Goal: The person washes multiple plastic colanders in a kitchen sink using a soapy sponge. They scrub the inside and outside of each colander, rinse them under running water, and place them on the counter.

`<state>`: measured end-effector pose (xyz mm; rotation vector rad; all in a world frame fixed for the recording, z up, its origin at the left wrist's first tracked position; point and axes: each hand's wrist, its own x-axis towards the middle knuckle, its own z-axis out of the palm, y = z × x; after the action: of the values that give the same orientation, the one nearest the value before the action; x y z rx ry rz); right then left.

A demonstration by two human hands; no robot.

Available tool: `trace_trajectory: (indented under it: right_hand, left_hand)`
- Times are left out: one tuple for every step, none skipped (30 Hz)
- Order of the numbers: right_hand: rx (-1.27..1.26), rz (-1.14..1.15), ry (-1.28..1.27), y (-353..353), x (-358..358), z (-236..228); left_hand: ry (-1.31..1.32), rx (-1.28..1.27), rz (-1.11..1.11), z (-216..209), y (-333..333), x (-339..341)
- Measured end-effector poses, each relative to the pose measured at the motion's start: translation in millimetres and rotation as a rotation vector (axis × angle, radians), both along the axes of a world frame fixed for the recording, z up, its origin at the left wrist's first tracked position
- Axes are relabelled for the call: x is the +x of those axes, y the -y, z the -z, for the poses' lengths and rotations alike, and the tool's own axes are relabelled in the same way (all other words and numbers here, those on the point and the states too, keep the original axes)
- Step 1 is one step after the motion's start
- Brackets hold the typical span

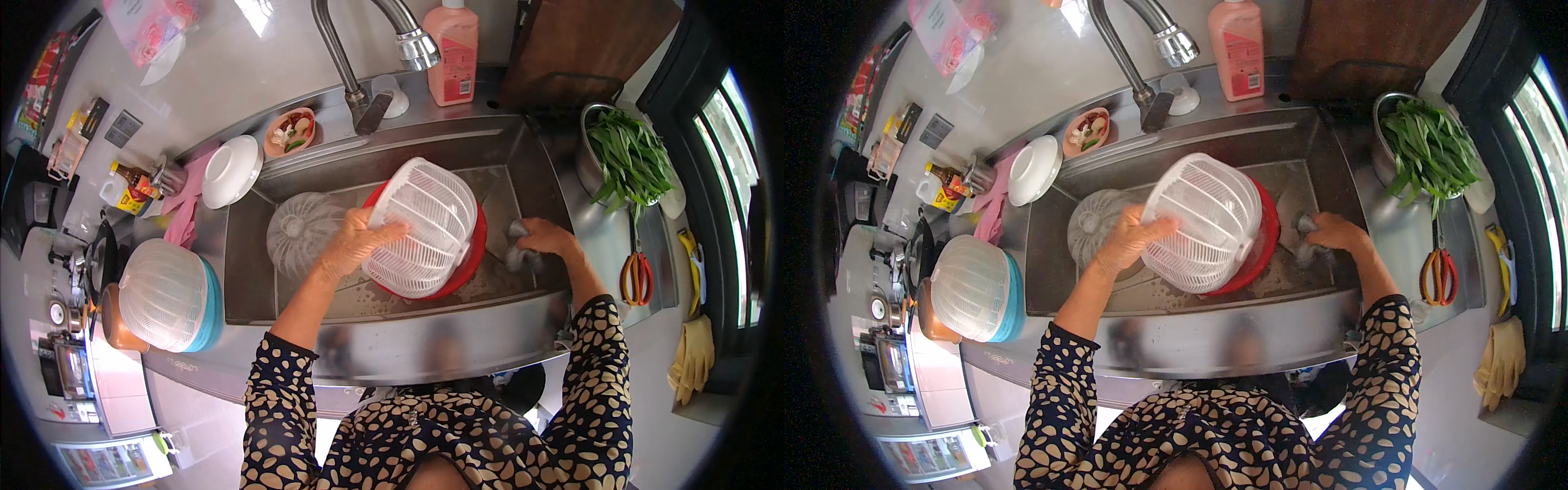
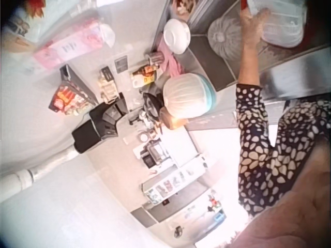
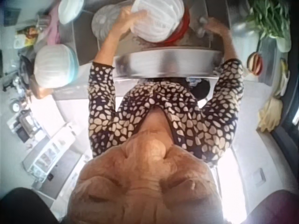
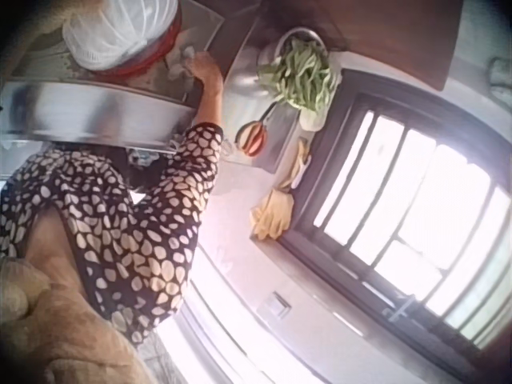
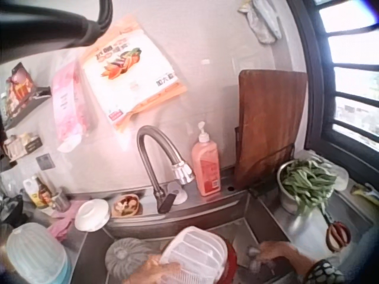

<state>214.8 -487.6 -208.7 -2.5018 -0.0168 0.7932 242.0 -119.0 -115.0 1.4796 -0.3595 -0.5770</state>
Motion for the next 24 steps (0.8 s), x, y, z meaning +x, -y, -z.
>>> trace_trajectory:
  right_hand:
    - [-0.066,-0.067,-0.018,-4.6,-0.5,6.9]
    - [-0.066,-0.083,0.013,-7.5,-1.4,10.3]
    - [-0.066,-0.099,0.044,-9.8,-2.7,12.7]
    - [-0.066,-0.115,0.074,-11.9,-3.1,14.4]
    - [0.081,-0.005,0.009,-20.8,0.5,7.1]
    - [0.221,0.114,-0.057,-30.3,3.2,-8.6]
    - [0.360,0.230,-0.125,-39.4,6.2,-17.6]
    - [0.550,0.335,-0.208,-45.5,8.3,-21.5]
    - [0.740,0.436,-0.293,-51.9,8.6,-24.2]
    - [0.930,0.534,-0.380,-58.2,8.7,-26.4]
    - [1.050,0.528,-0.398,-64.2,9.0,-28.8]
    - [1.171,0.519,-0.417,-70.4,8.9,-31.0]
    - [1.291,0.509,-0.438,-77.4,9.1,-33.0]
    - [1.316,0.479,-0.394,-87.0,8.6,-31.5]
    - [1.341,0.448,-0.350,-97.4,8.1,-29.6]
    - [1.367,0.418,-0.304,-108.2,7.8,-28.7]
    - [1.392,0.421,-0.256,-118.1,6.9,-33.6]
    - [1.380,0.432,-0.217,-123.2,6.2,-36.4]
    - [1.369,0.444,-0.176,-128.4,5.8,-38.6]
    - [1.356,0.464,-0.131,-132.4,4.6,-40.1]
    - [1.302,0.461,-0.091,-131.4,5.5,-39.7]
    - [1.300,0.493,-0.085,-132.4,5.5,-36.7]
    - [1.298,0.523,-0.080,-137.5,4.9,-37.3]
    - [1.295,0.554,-0.073,-143.3,3.7,-39.0]
  left_hand:
    - [-0.019,-0.064,-0.004,9.8,-8.0,5.3]
    - [-0.076,-0.154,-0.057,9.7,-10.5,5.3]
    - [-0.132,-0.244,-0.110,9.8,-12.0,5.1]
    - [-0.189,-0.335,-0.164,9.9,-14.0,4.8]
    - [-0.195,-0.402,-0.201,13.9,-22.4,4.4]
    - [-0.237,-0.476,-0.244,14.4,-25.0,3.1]
    - [-0.279,-0.550,-0.287,15.0,-27.9,0.8]
    - [-0.316,-0.629,-0.326,13.9,-29.9,-0.5]
    - [-0.354,-0.681,-0.333,14.9,-32.1,-2.3]
    - [-0.392,-0.733,-0.341,18.4,-34.4,-4.1]
    - [-0.432,-0.790,-0.353,23.3,-36.9,-6.1]
    - [-0.457,-0.802,-0.348,27.6,-38.8,-7.1]
    - [-0.482,-0.814,-0.342,32.4,-40.1,-7.5]
    - [-0.510,-0.822,-0.341,39.6,-43.1,-9.2]
    - [-0.524,-0.823,-0.323,46.9,-45.9,-10.5]
    - [-0.534,-0.824,-0.333,52.5,-50.7,-13.0]
    - [-0.545,-0.825,-0.340,55.0,-53.7,-15.2]
    - [-0.557,-0.825,-0.345,56.5,-57.3,-16.4]
    - [-0.573,-0.806,-0.373,56.7,-61.6,-16.2]
    - [-0.509,-0.732,-0.455,55.0,-62.2,-17.5]
    - [-0.446,-0.655,-0.533,53.1,-61.7,-18.8]
    - [-0.382,-0.576,-0.609,51.6,-63.5,-19.7]
    - [-0.390,-0.457,-0.562,50.3,-71.2,-21.6]
    - [-0.438,-0.350,-0.529,58.1,-79.9,-20.3]
